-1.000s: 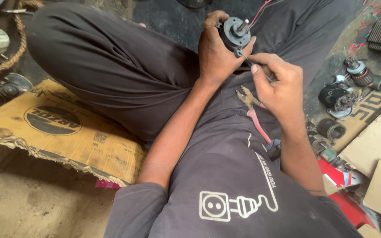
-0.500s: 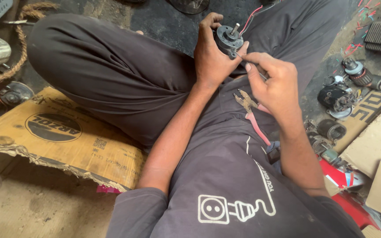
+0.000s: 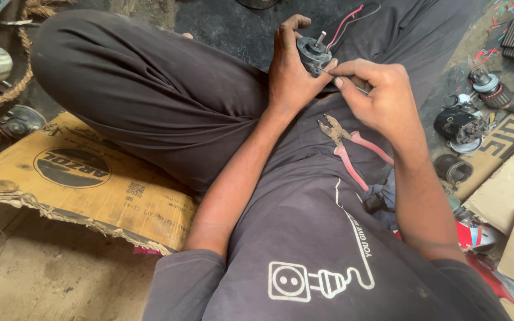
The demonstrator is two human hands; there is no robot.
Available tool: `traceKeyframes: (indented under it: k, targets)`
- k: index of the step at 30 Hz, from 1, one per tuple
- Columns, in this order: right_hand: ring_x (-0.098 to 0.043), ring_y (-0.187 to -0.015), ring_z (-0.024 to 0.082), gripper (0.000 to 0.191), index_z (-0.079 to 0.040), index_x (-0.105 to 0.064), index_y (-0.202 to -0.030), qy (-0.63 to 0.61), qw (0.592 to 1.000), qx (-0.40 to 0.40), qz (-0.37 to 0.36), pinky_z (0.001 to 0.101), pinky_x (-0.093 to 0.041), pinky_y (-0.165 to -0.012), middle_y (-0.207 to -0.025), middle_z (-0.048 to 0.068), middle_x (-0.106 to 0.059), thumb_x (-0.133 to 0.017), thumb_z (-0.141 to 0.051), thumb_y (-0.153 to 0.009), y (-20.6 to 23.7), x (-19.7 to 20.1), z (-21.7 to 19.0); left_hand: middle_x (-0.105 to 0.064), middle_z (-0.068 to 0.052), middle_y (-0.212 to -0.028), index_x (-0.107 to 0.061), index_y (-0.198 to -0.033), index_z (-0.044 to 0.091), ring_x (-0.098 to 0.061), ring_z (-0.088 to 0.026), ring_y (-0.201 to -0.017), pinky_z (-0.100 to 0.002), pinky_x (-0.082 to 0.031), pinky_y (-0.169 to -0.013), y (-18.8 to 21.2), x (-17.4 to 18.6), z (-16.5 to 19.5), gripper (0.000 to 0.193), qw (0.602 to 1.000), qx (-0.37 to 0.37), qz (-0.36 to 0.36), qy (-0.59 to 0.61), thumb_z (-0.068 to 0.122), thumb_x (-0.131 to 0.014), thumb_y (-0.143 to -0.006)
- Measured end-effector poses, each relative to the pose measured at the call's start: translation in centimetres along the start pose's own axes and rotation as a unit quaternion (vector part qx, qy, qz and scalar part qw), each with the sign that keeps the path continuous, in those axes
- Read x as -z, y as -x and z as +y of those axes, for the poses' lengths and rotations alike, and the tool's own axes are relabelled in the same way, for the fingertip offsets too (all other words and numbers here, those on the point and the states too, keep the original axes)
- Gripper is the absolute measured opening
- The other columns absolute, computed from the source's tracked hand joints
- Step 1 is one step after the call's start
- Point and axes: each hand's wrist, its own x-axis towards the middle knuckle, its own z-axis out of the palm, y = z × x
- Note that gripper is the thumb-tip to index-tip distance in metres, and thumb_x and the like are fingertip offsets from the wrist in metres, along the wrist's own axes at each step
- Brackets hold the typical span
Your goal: The person sits on the floor and uses pliers and a screwdriver to disassemble a small electric motor. They remove the rotor and inspect the internal components, then reassemble the motor.
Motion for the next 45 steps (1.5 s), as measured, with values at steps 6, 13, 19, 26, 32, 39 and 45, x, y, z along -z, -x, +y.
traceKeyframes:
  k: [6,13,19,26,32,39,45]
  targets:
    - [-0.067,-0.071,0.022,0.014,-0.003,-0.073,-0.114,0.008,0.999,0.039,-0.025,0.0308,-0.049,-0.067,-0.088,0.014,-0.07,-0.073,-0.005,-0.1,-0.1,0.0,1.4,-0.053,-0.009,-0.131,-0.04,-0.135,0.01,-0.055,-0.03,-0.125,-0.04,-0.052,-0.101,0.4,-0.4,-0.7,0.086,1.0,-0.015,-0.008,-0.024,0.016,-0.092,-0.066]
    - [-0.058,-0.068,0.015,0.009,0.0,-0.073,-0.11,-0.024,0.999,0.02,-0.04,0.0273,-0.046,-0.066,-0.082,0.01,-0.069,-0.073,-0.004,-0.101,0.3,0.3,2.6,-0.053,-0.01,-0.125,-0.046,-0.13,0.009,-0.058,-0.028,-0.118,-0.039,-0.053,-0.098,0.6,-0.2,-0.2,0.078,1.0,-0.013,-0.002,0.008,0.015,-0.091,-0.067]
    - [-0.047,-0.06,0.006,0.008,-0.002,-0.074,-0.113,-0.108,0.993,-0.055,-0.002,0.0227,-0.035,-0.056,-0.069,0.006,-0.058,-0.073,-0.005,-0.105,0.9,2.2,1.2,-0.054,-0.007,-0.122,-0.048,-0.13,0.01,-0.061,-0.026,-0.116,-0.035,-0.053,-0.098,0.3,0.0,0.6,0.069,0.995,-0.095,0.006,0.04,0.013,-0.089,-0.074]
    - [-0.04,-0.049,0.016,0.015,-0.002,-0.075,-0.104,0.045,0.998,-0.045,-0.006,0.0332,-0.032,-0.05,-0.058,0.008,-0.045,-0.071,-0.004,-0.09,0.5,2.9,-2.3,-0.057,-0.006,-0.124,-0.049,-0.13,0.013,-0.061,-0.027,-0.119,-0.039,-0.051,-0.102,0.4,0.2,1.1,0.072,0.988,-0.148,-0.026,0.03,0.012,-0.089,-0.071]
    - [-0.045,-0.047,0.024,0.015,-0.004,-0.076,-0.103,0.092,0.995,-0.038,-0.026,0.037,-0.036,-0.049,-0.056,0.011,-0.048,-0.072,-0.008,-0.089,-0.1,3.7,-4.0,-0.057,-0.002,-0.125,-0.049,-0.13,0.016,-0.062,-0.025,-0.118,-0.036,-0.049,-0.099,0.3,0.3,1.4,0.069,0.989,-0.145,-0.04,0.014,0.014,-0.092,-0.075]
    - [-0.056,-0.05,0.03,0.014,-0.004,-0.076,-0.103,0.126,0.991,-0.024,-0.023,0.0394,-0.042,-0.05,-0.058,0.013,-0.054,-0.073,-0.008,-0.089,1.0,2.9,-3.5,-0.056,-0.006,-0.126,-0.047,-0.135,0.012,-0.058,-0.033,-0.119,-0.043,-0.047,-0.105,1.0,0.6,0.8,0.082,0.981,-0.189,-0.045,-0.022,0.011,-0.095,-0.068]
    - [-0.064,-0.063,0.032,0.016,-0.005,-0.075,-0.112,0.118,0.993,0.015,0.006,0.0395,-0.049,-0.059,-0.07,0.014,-0.062,-0.072,-0.009,-0.096,2.0,2.2,-2.9,-0.054,-0.003,-0.129,-0.047,-0.133,0.016,-0.061,-0.028,-0.12,-0.037,-0.052,-0.099,1.1,0.4,0.8,0.081,0.977,-0.21,-0.038,-0.014,0.012,-0.097,-0.071]
